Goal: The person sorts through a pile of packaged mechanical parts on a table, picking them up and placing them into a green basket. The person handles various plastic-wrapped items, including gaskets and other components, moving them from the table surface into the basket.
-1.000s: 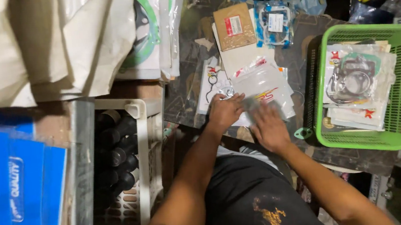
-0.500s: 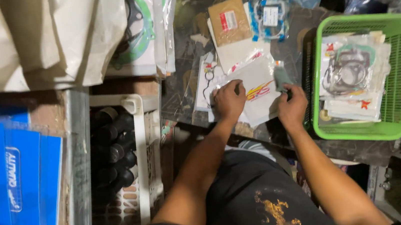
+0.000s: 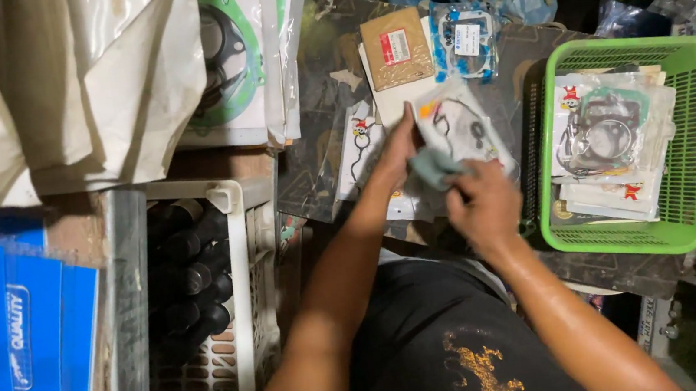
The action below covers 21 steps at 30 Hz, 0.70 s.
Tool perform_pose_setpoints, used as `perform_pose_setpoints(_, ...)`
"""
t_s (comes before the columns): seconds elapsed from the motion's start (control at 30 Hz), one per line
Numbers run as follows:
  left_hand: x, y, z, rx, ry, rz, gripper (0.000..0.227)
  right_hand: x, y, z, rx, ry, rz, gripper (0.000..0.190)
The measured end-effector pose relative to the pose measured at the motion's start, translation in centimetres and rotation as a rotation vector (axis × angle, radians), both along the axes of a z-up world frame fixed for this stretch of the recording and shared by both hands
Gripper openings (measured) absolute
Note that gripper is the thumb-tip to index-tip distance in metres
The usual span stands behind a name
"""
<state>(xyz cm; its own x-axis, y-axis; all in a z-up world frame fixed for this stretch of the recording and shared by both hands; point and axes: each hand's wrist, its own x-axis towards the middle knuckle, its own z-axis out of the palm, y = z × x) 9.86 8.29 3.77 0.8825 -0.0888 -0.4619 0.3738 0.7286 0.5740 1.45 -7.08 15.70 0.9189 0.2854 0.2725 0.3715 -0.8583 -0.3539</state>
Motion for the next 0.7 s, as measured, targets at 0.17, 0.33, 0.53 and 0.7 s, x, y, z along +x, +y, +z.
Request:
perform_pose_setpoints(0.17, -3.2, 0.8, -0.4, 0.252, -0.008, -0.073, 0.061, -0.1, -1.3, -8.2, 0.114, 0.49, -0.058, 0.014)
perform_pose_setpoints(0.33, -5.3, 2.4, 2.9, 1.533, -0.324, 0.102, 0.063, 1.3, -1.5, -6.4, 0.256, 0.299, -0.072, 0.02)
perform_pose_setpoints(0.53, -9.1, 3.5, 1.1, 1.719, -1.137, -0.646, 0.062, 2.8, -2.0, -6.1, 0.064, 0.235, -0.235, 0.06)
perform_pose_setpoints(0.7, -10.0, 3.1, -0.3, 1.615, -1.069, -0.454, 0.065, 0.0, -0.5, -4.3, -0.159, 0.352, 0.068, 0.059)
